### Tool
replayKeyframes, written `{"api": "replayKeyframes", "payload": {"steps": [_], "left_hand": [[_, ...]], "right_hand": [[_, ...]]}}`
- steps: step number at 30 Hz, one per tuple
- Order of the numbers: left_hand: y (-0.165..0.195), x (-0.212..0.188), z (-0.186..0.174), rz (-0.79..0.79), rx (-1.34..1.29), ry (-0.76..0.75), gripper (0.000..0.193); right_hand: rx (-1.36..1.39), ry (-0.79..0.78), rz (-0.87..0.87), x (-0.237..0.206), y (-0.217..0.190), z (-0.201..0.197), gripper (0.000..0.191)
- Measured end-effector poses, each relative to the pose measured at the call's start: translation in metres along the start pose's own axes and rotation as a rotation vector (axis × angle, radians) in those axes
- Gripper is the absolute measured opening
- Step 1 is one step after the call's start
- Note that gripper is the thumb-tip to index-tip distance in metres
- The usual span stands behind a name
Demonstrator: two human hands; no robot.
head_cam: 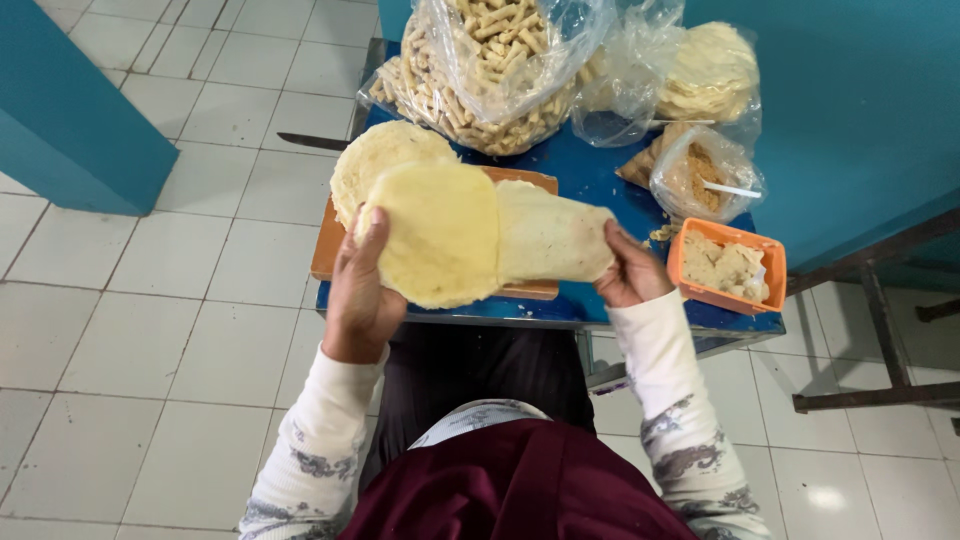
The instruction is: The person sits at a small table and folds thin round flatbread sheets one at a time by hand, pressing each folded piece and stacking the finished folded flatbreads on a wooden board. A bag of puffed snack pieces and an orange tub of filling sit on the table beside the work area.
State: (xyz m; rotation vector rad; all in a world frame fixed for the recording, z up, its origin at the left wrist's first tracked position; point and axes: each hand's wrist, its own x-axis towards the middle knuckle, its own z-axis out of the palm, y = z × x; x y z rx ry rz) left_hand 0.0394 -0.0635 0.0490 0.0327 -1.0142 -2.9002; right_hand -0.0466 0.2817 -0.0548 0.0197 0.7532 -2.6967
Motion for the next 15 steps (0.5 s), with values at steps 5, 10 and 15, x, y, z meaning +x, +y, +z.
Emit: {"api": "replayKeyframes", "payload": {"steps": [5, 10, 15], "left_hand": [[0.013, -0.021, -0.007, 0.090, -0.031, -0.018, 0.053], [0.026, -0.035, -0.014, 0.191, -0.108, 0.045, 0.052], [0.033, -0.044, -0.024, 0.198, -0.153, 0.100, 0.052]], "right_hand": [[-0.256, 0.102, -0.159, 0.014, -0.026, 0.005, 0.028], [-0.556, 0.125, -0.370, 0.031, -0.055, 0.038, 0.027], [-1.382, 0.040, -0.703, 0.046, -0.023, 0.080, 0.021]]}}
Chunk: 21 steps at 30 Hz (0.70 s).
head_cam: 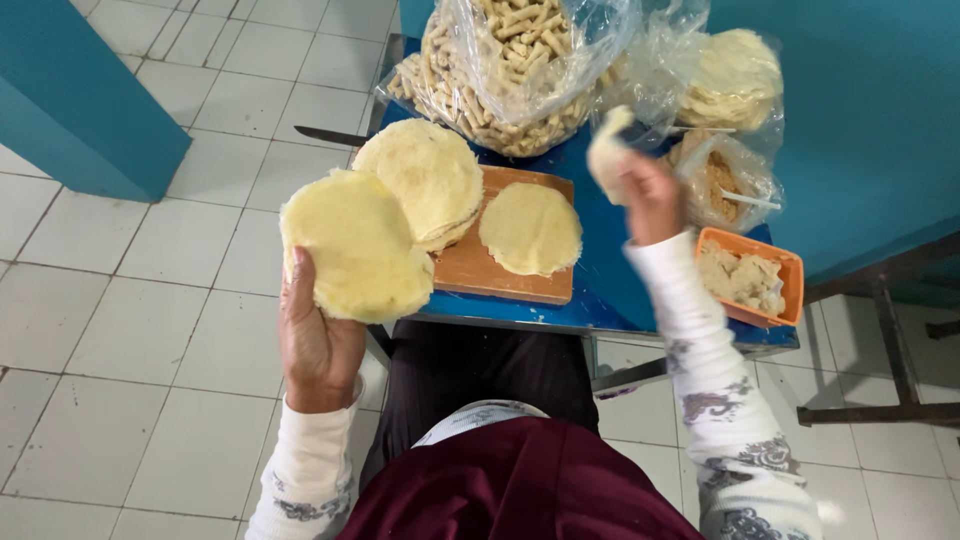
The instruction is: The person sits at a small table and folds thin round flatbread sheets one at a time by hand, pressing each folded piece and stacking the finished folded flatbreads on a wooden board. A bag of puffed snack pieces and an orange tub of filling sit on the table beside the work area.
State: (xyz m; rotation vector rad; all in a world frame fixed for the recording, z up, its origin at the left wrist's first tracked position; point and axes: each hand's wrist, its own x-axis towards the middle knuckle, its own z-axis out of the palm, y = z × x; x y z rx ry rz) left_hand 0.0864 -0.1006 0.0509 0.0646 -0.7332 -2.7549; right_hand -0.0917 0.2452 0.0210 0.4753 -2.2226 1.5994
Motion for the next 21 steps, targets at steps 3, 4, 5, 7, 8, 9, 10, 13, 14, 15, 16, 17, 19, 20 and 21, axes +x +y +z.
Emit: {"api": "replayKeyframes", "payload": {"steps": [3, 4, 5, 7, 8, 9, 10, 13, 14, 15, 16, 17, 19, 20, 21], "left_hand": [[-0.001, -0.004, -0.005, -0.012, -0.001, 0.026, 0.052], [-0.002, -0.005, -0.007, -0.030, -0.034, 0.024, 0.051], [-0.001, -0.007, -0.008, -0.047, -0.067, 0.024, 0.051], [-0.002, -0.010, -0.009, -0.082, -0.126, 0.032, 0.050], [-0.003, -0.012, -0.009, -0.100, -0.151, 0.038, 0.050], [-0.004, -0.013, -0.008, -0.119, -0.174, 0.042, 0.049], [-0.004, -0.015, -0.007, -0.130, -0.154, 0.048, 0.050], [-0.009, -0.017, -0.001, -0.165, -0.089, 0.061, 0.054], [-0.012, -0.017, 0.001, -0.181, -0.059, 0.067, 0.055], [-0.015, -0.019, 0.004, -0.199, -0.026, 0.076, 0.056], [-0.020, -0.019, 0.006, -0.217, -0.041, 0.042, 0.057], [-0.026, -0.017, 0.009, -0.231, -0.057, 0.007, 0.059], [-0.040, -0.014, 0.015, -0.262, -0.072, -0.037, 0.060], [-0.051, -0.012, 0.020, -0.277, -0.077, -0.046, 0.060], [-0.063, -0.009, 0.024, -0.291, -0.082, -0.060, 0.060]], "right_hand": [[-0.430, -0.298, -0.214, -0.046, -0.011, 0.039, 0.039], [-0.389, -0.389, -0.083, -0.061, -0.012, 0.048, 0.042], [-0.451, -0.360, -0.198, -0.069, -0.010, 0.054, 0.043], [-0.567, -0.306, -0.426, -0.081, -0.003, 0.065, 0.045], [-0.569, -0.309, -0.428, -0.085, 0.001, 0.066, 0.046], [-0.571, -0.310, -0.428, -0.087, 0.004, 0.067, 0.046], [-0.574, -0.309, -0.428, -0.089, 0.007, 0.068, 0.047], [-0.617, -0.300, -0.463, -0.091, 0.007, 0.069, 0.038], [-0.601, -0.327, -0.454, -0.092, 0.003, 0.068, 0.038], [-0.583, -0.354, -0.441, -0.091, -0.002, 0.067, 0.039], [-0.565, -0.381, -0.429, -0.090, -0.010, 0.064, 0.041], [-0.411, -0.410, -0.339, -0.087, -0.019, 0.059, 0.041], [-0.101, -0.458, -0.157, -0.082, -0.043, 0.044, 0.042], [-0.120, -0.390, -0.160, -0.081, -0.056, 0.039, 0.040], [-0.139, -0.319, -0.166, -0.080, -0.071, 0.036, 0.038]]}}
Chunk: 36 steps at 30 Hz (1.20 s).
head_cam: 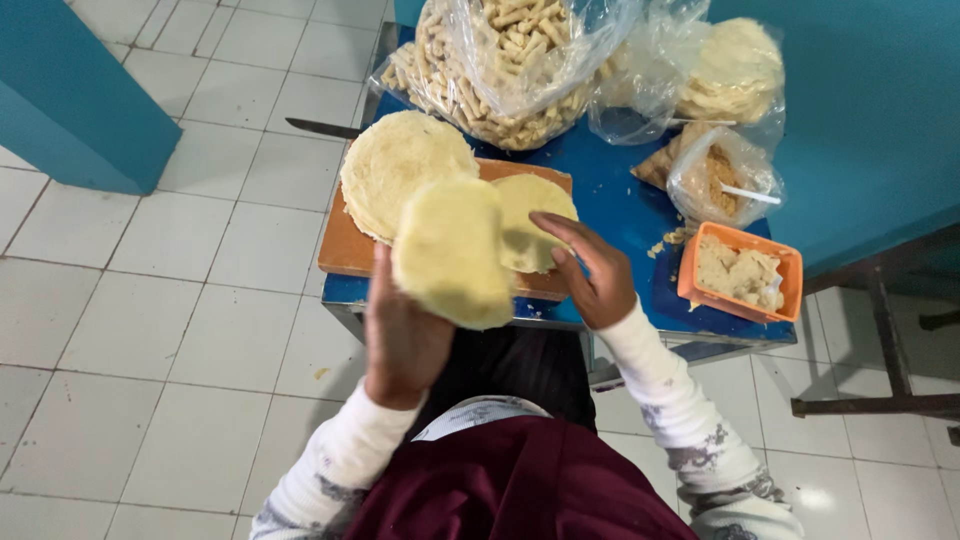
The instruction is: The person sits at a small table and folds thin round flatbread sheets one at a time by hand, pressing each folded piece and stacking the finished folded flatbreads on a wooden board. A bag of puffed snack pieces and an orange tub of filling sit on the table beside the work area.
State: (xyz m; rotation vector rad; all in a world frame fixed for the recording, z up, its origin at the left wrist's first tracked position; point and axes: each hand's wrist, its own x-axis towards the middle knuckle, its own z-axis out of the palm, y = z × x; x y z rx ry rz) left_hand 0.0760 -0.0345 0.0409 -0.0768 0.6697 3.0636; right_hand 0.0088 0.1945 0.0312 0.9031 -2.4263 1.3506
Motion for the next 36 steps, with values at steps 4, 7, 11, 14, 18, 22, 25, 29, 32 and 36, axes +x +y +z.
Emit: {"api": "replayKeyframes", "payload": {"steps": [4, 7, 11, 14, 18, 22, 25, 29, 32, 36], "left_hand": [[-0.039, 0.015, 0.013, -0.026, -0.032, -0.133, 0.060], [-0.052, 0.023, 0.020, -0.064, -0.051, -0.175, 0.059], [-0.054, 0.023, 0.018, -0.071, 0.001, -0.259, 0.055], [-0.056, 0.020, 0.011, -0.077, 0.111, -0.297, 0.050], [-0.061, 0.020, -0.001, -0.123, 0.076, -0.271, 0.055], [-0.068, 0.023, -0.012, -0.112, 0.040, -0.278, 0.059], [-0.072, 0.024, -0.019, -0.106, 0.001, -0.299, 0.058], [-0.078, 0.023, -0.020, -0.080, 0.093, -0.317, 0.057], [-0.079, 0.021, -0.016, -0.057, 0.106, -0.345, 0.055], [-0.076, 0.020, -0.014, -0.113, -0.036, -0.338, 0.055]], "right_hand": [[-0.223, 0.142, -0.244, 0.001, -0.052, 0.012, 0.047], [-0.286, 0.173, -0.223, 0.003, -0.066, 0.019, 0.033], [0.098, 0.113, 0.139, 0.001, -0.050, 0.011, 0.010], [0.390, 0.048, 0.275, -0.004, -0.033, 0.005, 0.007], [0.468, 0.024, 0.243, -0.009, -0.020, 0.003, 0.007], [0.463, 0.009, 0.241, -0.013, -0.025, 0.003, 0.011], [0.321, 0.063, 0.201, -0.012, -0.033, 0.006, 0.011], [0.215, 0.109, 0.176, -0.011, -0.041, 0.012, 0.013], [0.160, 0.142, 0.170, -0.011, -0.040, 0.015, 0.014], [0.249, 0.118, 0.213, -0.011, -0.029, 0.015, 0.012]]}}
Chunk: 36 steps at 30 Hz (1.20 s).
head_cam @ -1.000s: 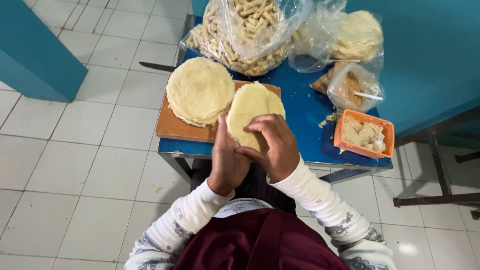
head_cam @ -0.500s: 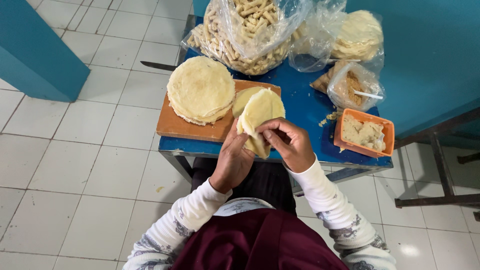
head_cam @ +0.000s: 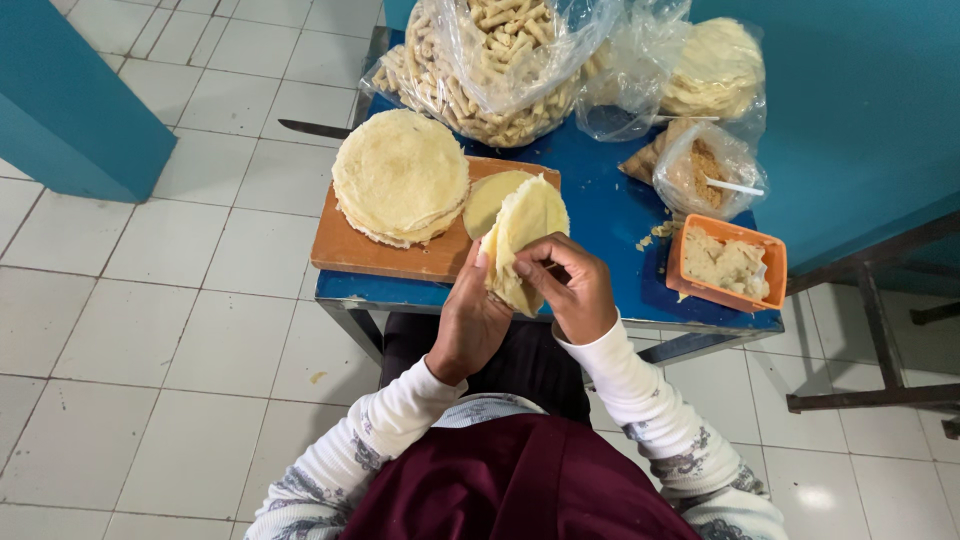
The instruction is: The person sits at a small table and folds thin round flatbread sheets one at a time by hand, pressing each folded piece and stacking the finished folded flatbreads on a wooden board. A bag of puffed snack pieces and an orange tub of filling sit on the table beside the work area.
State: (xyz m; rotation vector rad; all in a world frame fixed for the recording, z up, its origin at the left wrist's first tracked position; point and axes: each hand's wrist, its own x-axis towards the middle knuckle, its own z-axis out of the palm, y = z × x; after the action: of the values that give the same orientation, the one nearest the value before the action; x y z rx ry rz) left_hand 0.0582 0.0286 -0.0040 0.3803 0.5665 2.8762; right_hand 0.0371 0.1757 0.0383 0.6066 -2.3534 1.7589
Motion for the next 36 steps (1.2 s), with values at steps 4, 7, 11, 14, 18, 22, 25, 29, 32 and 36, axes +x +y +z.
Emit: {"api": "replayKeyframes", "payload": {"steps": [4, 7, 11, 14, 18, 22, 25, 29, 32, 36], "left_hand": [[0.000, 0.000, -0.002, 0.046, 0.247, -0.041, 0.055], [-0.003, 0.002, -0.007, 0.023, 0.295, -0.024, 0.049], [-0.003, 0.000, -0.012, -0.011, 0.190, 0.012, 0.045], [-0.001, 0.000, -0.015, -0.029, 0.143, 0.035, 0.045], [0.002, 0.002, -0.018, -0.070, 0.034, 0.034, 0.046], [0.000, 0.000, -0.020, -0.036, 0.263, -0.030, 0.046], [0.000, 0.000, -0.021, -0.032, 0.234, -0.010, 0.046], [0.005, 0.005, -0.019, -0.020, 0.095, 0.064, 0.046], [0.009, 0.008, -0.014, -0.032, 0.088, 0.105, 0.047], [0.005, 0.008, -0.005, -0.016, 0.178, 0.084, 0.049]], "right_hand": [[0.022, -0.017, 0.006, 0.000, 0.009, -0.002, 0.012], [-0.006, -0.014, -0.017, 0.000, 0.014, -0.002, 0.014], [0.130, -0.017, 0.148, 0.000, 0.019, -0.001, 0.014], [0.188, -0.034, 0.171, 0.001, 0.020, -0.001, 0.015], [0.178, -0.047, 0.100, 0.003, 0.021, 0.000, 0.013], [0.132, -0.042, 0.032, -0.001, 0.028, 0.003, 0.009], [0.126, 0.003, 0.126, -0.008, 0.043, 0.002, 0.008], [0.714, 0.083, 0.238, -0.011, 0.070, -0.007, 0.018], [1.083, 0.159, 0.327, -0.006, 0.080, -0.007, 0.029], [1.179, 0.226, 0.454, -0.002, 0.069, -0.001, 0.044]]}}
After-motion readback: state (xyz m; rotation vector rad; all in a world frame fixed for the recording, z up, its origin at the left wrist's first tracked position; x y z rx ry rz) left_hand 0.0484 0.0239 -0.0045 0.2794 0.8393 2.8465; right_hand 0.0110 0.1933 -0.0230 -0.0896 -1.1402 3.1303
